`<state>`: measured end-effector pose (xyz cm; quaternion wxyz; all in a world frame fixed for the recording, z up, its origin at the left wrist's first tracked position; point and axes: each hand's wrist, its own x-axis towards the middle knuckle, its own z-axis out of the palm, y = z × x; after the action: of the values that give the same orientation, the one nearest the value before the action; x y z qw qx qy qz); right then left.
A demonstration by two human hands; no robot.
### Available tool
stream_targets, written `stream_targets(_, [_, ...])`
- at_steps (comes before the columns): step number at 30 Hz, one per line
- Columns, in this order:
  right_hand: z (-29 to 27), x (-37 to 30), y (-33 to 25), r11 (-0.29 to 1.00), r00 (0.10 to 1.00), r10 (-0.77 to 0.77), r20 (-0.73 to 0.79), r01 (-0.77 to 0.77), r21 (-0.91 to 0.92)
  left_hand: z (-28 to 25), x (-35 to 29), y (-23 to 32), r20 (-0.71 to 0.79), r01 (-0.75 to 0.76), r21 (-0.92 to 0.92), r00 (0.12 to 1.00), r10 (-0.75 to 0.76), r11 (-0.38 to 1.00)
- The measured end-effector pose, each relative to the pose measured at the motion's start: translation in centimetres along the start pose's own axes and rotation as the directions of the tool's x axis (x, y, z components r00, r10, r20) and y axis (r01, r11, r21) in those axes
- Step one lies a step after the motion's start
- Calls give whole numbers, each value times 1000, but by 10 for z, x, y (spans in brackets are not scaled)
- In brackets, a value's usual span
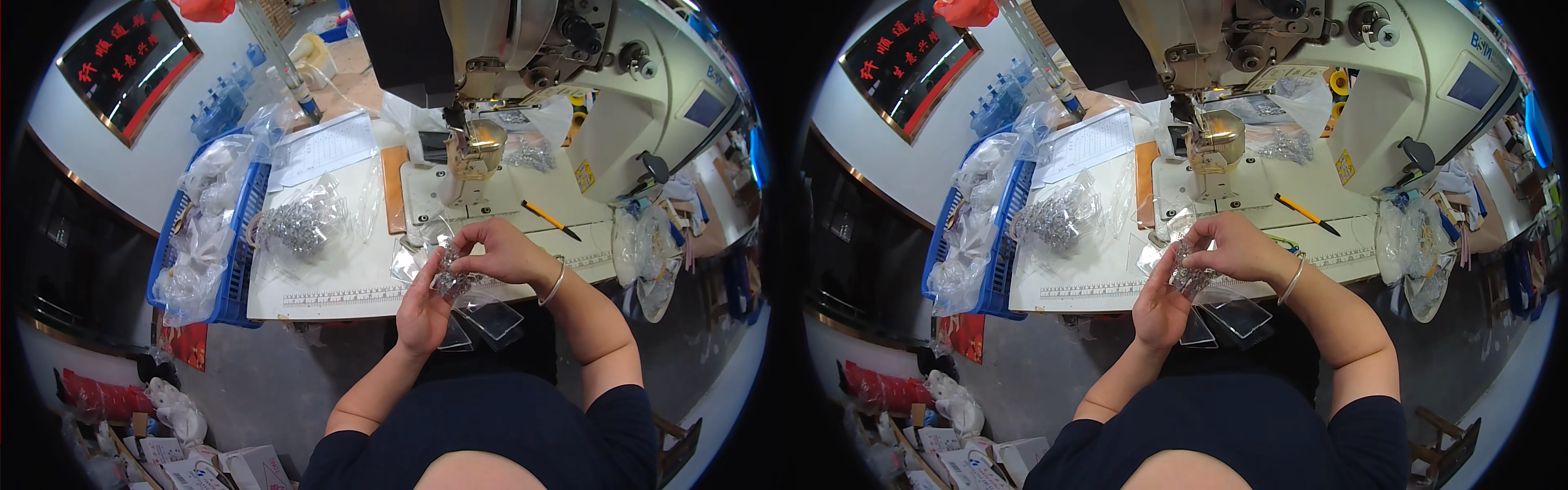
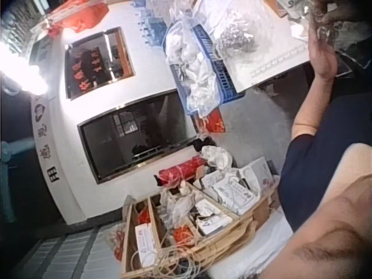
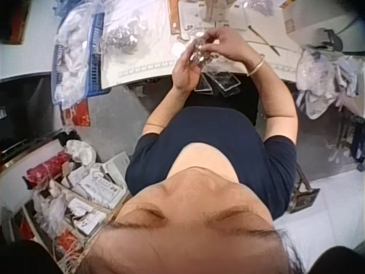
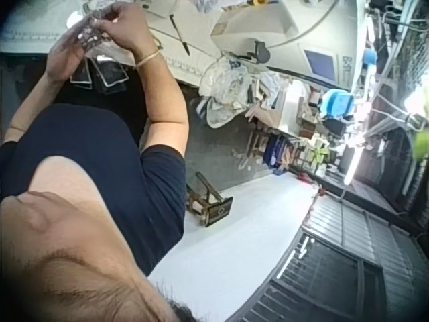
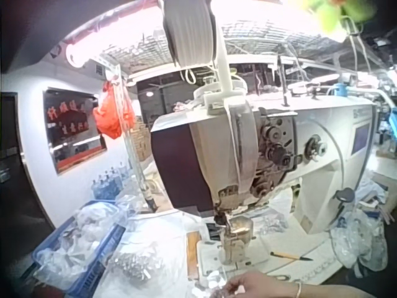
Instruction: The person repeatedly places small clear plastic bags containing silver decorations under a sewing machine needle, stitches them, and then removes them. A coworker is visible nearby, also handling similar items.
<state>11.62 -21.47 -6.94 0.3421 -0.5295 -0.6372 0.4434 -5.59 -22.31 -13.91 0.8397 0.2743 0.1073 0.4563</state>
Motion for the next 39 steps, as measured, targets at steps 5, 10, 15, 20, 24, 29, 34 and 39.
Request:
stream_targets(5, [2, 1, -3, 996, 1000, 24, -3, -24, -83, 0, -2, -7, -95, -59, 114, 993, 70, 992])
stream_targets(10, [1, 1, -1, 998, 993, -48, -106, 43, -49, -8, 7, -9, -197, -92, 93, 974, 109, 991])
stream_targets(15, [-24, -1, 16, 982, 974, 65, 219, -23, -190, -13, 2, -4, -154, -62, 37, 986, 67, 997])
stream_targets(20, [-24, -5, 9, 988, 960, 12, 278, 32, -152, -10, 3, 0, -170, -45, 75, 984, 57, 996])
stream_targets(24, [-28, -6, 10, 996, 948, -1, 318, 28, -79, -9, 2, 0, -188, -45, 82, 980, 60, 996])
stream_targets(29, [-31, -8, 6, 992, 951, 14, 309, 26, -123, -8, -1, -1, -196, -71, 86, 977, 87, 994])
stream_targets(34, [-26, -10, 0, 994, 965, 25, 261, 3, -108, -9, 2, -4, -201, -100, 121, 972, 123, 988])
stream_targets(39, [-5, -3, 2, 967, 999, -6, 34, 15, -255, -6, 11, -1, -279, -3, 157, 959, 47, 988])
